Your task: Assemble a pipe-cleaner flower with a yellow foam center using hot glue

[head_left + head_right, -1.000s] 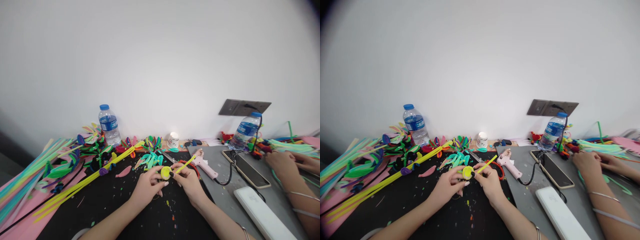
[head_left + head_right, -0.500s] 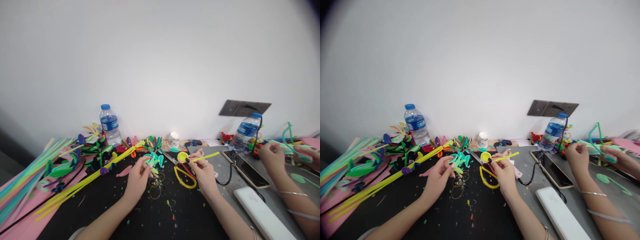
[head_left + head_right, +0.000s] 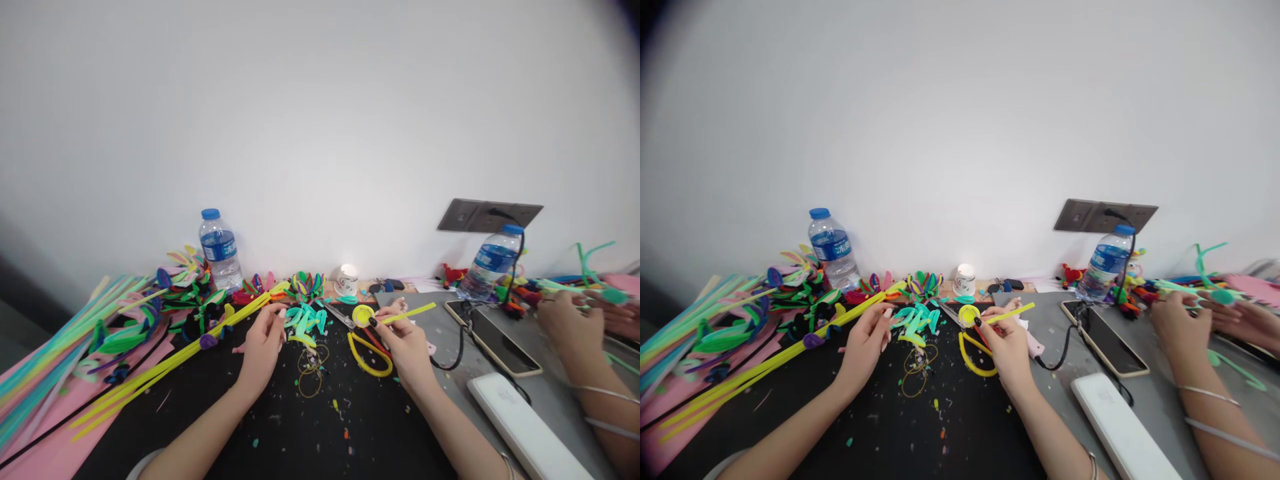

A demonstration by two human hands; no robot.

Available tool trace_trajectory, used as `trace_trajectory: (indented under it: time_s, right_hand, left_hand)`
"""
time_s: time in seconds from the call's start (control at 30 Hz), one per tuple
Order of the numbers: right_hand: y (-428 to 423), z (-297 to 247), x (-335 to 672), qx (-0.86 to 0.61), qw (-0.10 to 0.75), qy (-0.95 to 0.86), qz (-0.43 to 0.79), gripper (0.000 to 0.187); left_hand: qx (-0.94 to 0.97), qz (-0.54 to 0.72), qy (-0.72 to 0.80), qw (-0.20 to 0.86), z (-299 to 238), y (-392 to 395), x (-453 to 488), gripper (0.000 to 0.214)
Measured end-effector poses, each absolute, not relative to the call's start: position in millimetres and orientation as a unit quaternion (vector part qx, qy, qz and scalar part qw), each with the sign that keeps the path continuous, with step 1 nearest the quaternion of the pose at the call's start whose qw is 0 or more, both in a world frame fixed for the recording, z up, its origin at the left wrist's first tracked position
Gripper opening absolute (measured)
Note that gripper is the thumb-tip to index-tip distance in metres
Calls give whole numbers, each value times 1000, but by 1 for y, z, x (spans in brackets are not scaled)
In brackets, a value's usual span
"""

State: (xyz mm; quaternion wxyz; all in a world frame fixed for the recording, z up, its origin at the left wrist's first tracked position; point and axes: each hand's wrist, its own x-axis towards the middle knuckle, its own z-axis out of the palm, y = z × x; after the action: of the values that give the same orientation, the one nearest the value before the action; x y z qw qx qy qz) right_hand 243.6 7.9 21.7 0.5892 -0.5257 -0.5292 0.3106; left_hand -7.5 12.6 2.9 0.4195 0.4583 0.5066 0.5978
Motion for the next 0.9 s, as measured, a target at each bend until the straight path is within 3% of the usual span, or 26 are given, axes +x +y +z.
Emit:
trace_trajectory:
  time_s: [0.33, 0.63, 0.9]
  right_hand:
    - [0, 27, 234, -476, 492, -632, 363, 13]
    - [-4, 21, 228, -441, 411, -720, 344, 12]
    - [-3, 19, 229, -439, 409, -707, 374, 12]
  left_hand:
    - [587, 497, 438, 466, 5, 1, 6, 22]
    - [691, 397, 407, 446, 3, -8, 9, 35]
    - [709, 368, 398, 451, 1, -12, 14, 42]
